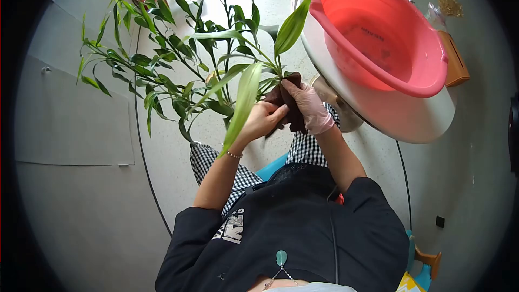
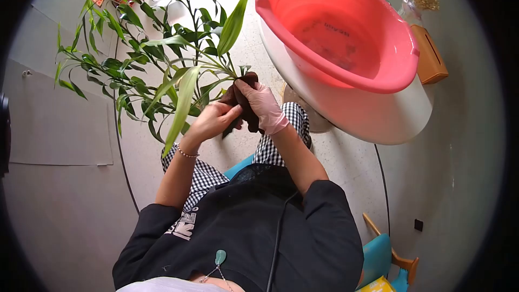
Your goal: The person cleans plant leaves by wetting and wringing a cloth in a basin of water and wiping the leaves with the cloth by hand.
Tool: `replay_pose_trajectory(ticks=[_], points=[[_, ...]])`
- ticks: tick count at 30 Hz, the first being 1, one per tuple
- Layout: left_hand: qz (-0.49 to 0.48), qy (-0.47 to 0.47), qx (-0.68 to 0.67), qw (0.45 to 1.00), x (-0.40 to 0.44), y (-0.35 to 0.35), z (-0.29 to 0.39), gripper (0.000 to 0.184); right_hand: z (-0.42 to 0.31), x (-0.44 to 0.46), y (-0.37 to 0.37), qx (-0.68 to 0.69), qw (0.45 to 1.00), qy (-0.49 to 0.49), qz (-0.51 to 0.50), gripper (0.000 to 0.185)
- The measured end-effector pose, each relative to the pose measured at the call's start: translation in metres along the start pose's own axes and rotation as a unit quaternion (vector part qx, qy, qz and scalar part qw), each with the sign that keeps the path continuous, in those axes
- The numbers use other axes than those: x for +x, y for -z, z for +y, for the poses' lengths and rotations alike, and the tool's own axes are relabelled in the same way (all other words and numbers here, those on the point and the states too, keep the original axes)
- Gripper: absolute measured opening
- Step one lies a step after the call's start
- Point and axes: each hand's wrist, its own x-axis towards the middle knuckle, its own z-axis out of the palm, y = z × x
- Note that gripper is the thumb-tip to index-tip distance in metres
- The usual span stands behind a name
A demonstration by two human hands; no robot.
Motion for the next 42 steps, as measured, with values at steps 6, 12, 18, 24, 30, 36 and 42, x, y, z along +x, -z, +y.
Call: replay_pose_trajectory(ticks=[6, 12, 18, 24, 30, 36, 42], points=[[0.049, 0.044, -0.283, 0.957, 0.032, -0.007, -0.027, 0.046, 0.008, -0.001, 0.023, -0.015, 0.999, -0.004, -0.049, 0.027], [0.054, 0.050, -0.397, 0.915, 0.038, -0.005, -0.016, 0.048, 0.005, -0.026, 0.014, -0.007, 0.996, 0.036, -0.078, 0.027], [0.066, -0.045, -0.508, 0.858, 0.046, -0.007, -0.024, 0.041, 0.004, -0.048, 0.001, 0.036, 0.994, -0.073, -0.068, 0.020], [0.048, -0.017, -0.476, 0.878, 0.029, 0.006, -0.008, 0.033, 0.008, -0.040, -0.008, 0.011, 0.997, -0.042, -0.058, 0.019], [0.101, -0.034, -0.347, 0.932, 0.033, 0.013, -0.008, 0.027, 0.019, -0.027, -0.011, 0.013, 0.999, -0.019, -0.032, 0.023], [0.215, -0.083, -0.301, 0.925, 0.043, 0.025, -0.003, 0.026, 0.012, -0.058, -0.023, 0.003, 0.990, -0.109, -0.088, 0.023], [0.204, -0.011, -0.457, 0.866, 0.047, 0.065, -0.004, 0.024, 0.055, -0.095, -0.018, -0.071, 0.974, -0.165, -0.135, 0.034]])
